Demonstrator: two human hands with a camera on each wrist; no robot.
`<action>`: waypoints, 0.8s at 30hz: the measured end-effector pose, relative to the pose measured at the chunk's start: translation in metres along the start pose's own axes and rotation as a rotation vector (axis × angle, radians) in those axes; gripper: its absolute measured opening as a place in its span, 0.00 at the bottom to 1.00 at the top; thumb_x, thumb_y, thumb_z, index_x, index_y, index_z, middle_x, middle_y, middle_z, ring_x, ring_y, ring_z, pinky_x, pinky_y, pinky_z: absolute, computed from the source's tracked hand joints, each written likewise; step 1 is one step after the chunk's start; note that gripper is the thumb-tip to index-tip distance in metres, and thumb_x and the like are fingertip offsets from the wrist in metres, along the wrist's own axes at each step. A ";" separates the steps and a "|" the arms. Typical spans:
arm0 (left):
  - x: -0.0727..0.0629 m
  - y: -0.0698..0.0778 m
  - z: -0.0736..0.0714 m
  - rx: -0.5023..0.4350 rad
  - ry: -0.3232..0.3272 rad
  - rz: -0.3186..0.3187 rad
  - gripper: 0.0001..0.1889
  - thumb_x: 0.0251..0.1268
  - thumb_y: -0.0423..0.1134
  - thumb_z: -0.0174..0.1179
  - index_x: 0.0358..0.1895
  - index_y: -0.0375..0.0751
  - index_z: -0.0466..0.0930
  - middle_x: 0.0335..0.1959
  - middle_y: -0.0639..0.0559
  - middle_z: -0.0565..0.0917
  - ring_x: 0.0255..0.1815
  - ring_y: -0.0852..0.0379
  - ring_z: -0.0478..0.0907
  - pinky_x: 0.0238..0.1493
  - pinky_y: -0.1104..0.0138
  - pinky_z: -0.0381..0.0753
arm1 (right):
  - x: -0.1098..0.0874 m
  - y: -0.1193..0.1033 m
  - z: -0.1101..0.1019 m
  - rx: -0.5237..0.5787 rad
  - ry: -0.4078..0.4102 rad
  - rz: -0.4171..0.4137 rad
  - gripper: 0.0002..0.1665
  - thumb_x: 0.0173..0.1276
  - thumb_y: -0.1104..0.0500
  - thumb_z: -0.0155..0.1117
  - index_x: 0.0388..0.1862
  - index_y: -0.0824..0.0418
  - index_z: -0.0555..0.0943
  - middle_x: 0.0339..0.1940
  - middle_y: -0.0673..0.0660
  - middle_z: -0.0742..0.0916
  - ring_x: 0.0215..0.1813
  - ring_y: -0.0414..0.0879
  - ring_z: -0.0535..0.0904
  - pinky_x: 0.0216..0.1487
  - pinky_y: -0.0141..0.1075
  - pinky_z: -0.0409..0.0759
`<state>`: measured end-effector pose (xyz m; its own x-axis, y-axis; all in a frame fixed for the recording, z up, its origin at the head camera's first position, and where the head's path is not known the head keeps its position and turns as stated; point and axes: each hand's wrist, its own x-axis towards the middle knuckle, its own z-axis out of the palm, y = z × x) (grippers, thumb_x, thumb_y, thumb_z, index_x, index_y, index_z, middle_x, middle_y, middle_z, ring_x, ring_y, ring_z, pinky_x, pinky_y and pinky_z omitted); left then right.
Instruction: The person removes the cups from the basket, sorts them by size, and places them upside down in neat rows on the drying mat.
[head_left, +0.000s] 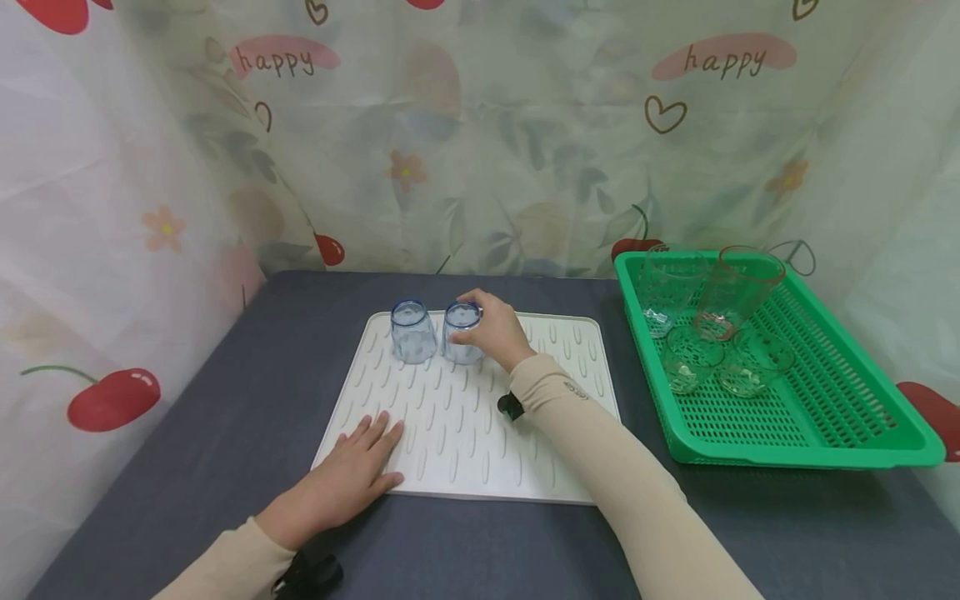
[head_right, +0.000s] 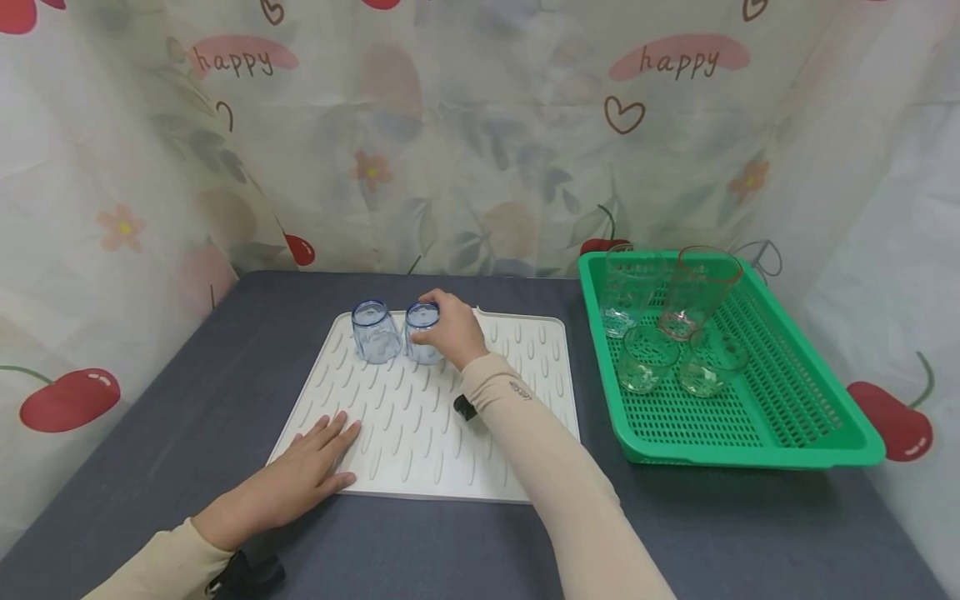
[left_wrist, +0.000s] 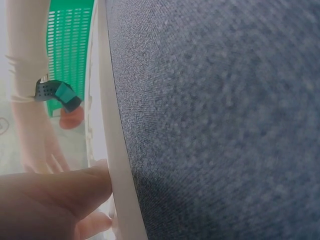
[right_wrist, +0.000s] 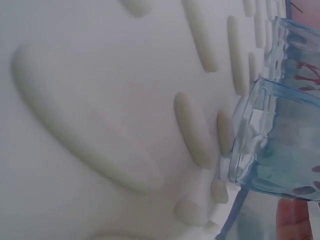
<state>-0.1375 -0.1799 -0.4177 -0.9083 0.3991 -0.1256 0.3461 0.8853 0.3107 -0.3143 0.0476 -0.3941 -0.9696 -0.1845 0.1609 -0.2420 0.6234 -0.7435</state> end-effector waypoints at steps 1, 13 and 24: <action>0.000 0.000 0.000 0.001 -0.001 -0.001 0.34 0.68 0.47 0.59 0.71 0.33 0.62 0.74 0.30 0.58 0.74 0.30 0.52 0.64 0.32 0.56 | 0.000 0.000 0.000 0.001 -0.003 -0.001 0.36 0.50 0.54 0.80 0.59 0.50 0.77 0.61 0.54 0.81 0.62 0.52 0.76 0.62 0.45 0.74; 0.000 0.000 -0.001 -0.014 -0.025 -0.013 0.34 0.68 0.47 0.59 0.72 0.33 0.61 0.74 0.31 0.57 0.75 0.30 0.50 0.65 0.32 0.55 | 0.000 -0.003 -0.003 0.011 -0.037 0.002 0.38 0.51 0.54 0.79 0.63 0.52 0.76 0.63 0.55 0.78 0.65 0.53 0.73 0.65 0.46 0.72; 0.000 0.001 -0.002 -0.008 -0.025 -0.014 0.34 0.68 0.47 0.59 0.72 0.33 0.61 0.74 0.31 0.57 0.75 0.30 0.51 0.65 0.32 0.55 | -0.001 -0.005 -0.007 0.078 -0.033 -0.023 0.41 0.53 0.52 0.78 0.66 0.54 0.73 0.66 0.54 0.77 0.68 0.52 0.70 0.68 0.45 0.69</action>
<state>-0.1378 -0.1792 -0.4157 -0.9069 0.3923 -0.1538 0.3310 0.8891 0.3161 -0.3122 0.0501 -0.3864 -0.9618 -0.2236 0.1581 -0.2593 0.5575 -0.7886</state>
